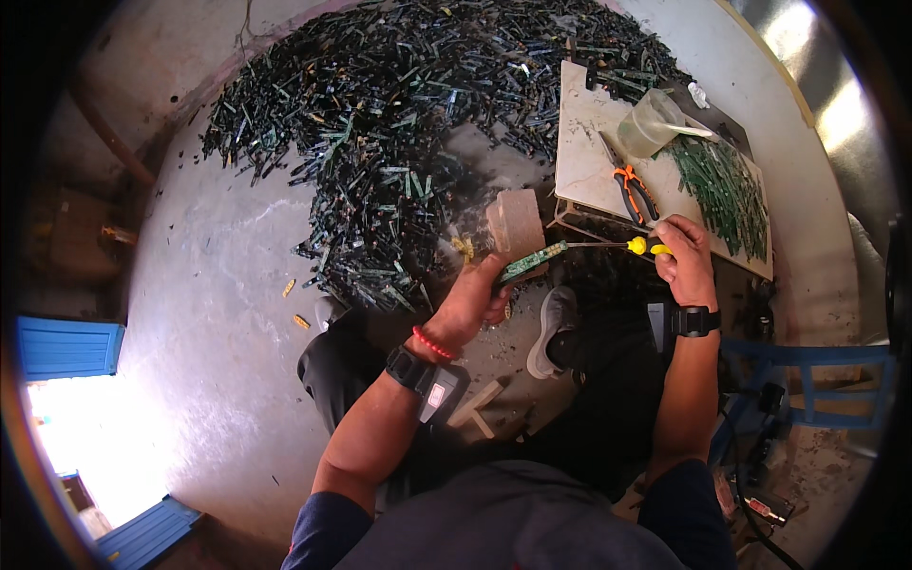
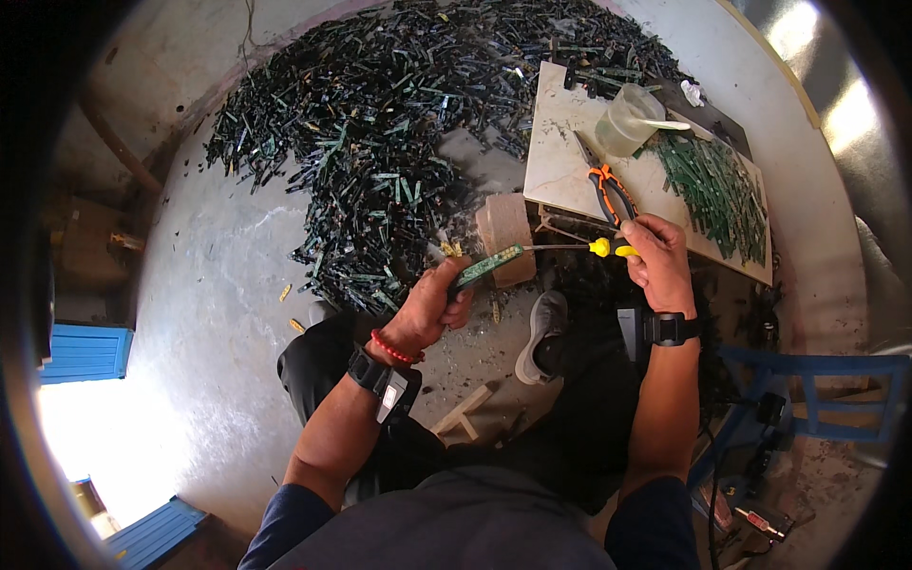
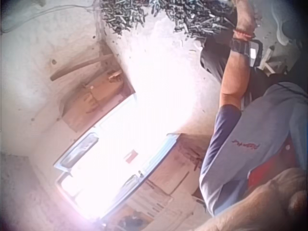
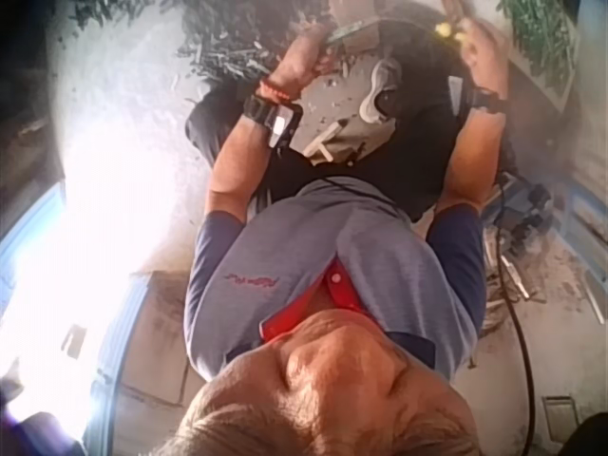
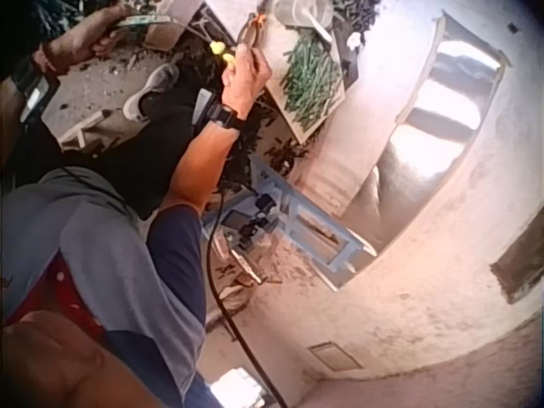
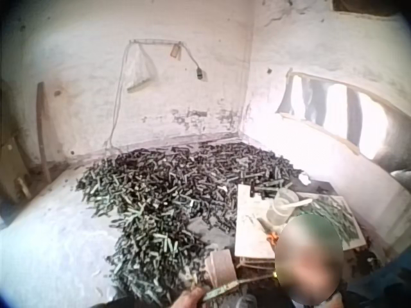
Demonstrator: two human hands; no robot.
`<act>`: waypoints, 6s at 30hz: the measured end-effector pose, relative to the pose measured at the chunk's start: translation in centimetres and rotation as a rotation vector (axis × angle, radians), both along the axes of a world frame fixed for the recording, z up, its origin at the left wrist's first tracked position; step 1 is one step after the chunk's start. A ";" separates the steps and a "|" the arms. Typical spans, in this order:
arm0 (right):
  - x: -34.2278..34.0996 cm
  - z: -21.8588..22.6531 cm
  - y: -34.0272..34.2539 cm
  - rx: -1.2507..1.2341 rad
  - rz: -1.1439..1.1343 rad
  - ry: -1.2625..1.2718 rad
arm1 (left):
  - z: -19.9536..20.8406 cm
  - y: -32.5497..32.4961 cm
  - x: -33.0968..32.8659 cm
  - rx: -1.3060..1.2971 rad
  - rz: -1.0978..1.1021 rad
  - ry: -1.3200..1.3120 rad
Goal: The person sits on the floor and uses pliers and a screwdriver to remove components from a small electronic device. They repeatedly pry and cut parts, then place the device aside and pick up a circuit board to scrape it with the screwdriver.
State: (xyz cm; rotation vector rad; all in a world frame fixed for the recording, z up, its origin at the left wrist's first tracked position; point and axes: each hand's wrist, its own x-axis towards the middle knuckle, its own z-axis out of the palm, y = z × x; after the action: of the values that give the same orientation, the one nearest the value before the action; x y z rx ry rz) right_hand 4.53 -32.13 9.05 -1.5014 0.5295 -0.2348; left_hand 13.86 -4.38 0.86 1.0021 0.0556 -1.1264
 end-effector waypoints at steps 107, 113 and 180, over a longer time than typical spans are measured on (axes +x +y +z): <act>0.9 -2.7 15.6 0.706 0.570 0.375 | 1.1 3.4 5.5 -0.149 0.793 0.149; 1.0 -2.8 16.6 0.221 0.630 0.187 | 1.3 3.5 5.8 -0.120 0.825 0.173; 1.3 -4.1 19.4 -0.860 0.518 -0.340 | 1.9 3.9 5.8 -0.108 0.816 0.242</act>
State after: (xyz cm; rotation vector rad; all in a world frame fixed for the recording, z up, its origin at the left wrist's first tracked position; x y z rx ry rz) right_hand 5.80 -12.78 4.91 -2.3061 -0.2984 -0.3205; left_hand 19.63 -0.45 2.81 0.6351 0.5444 -0.4810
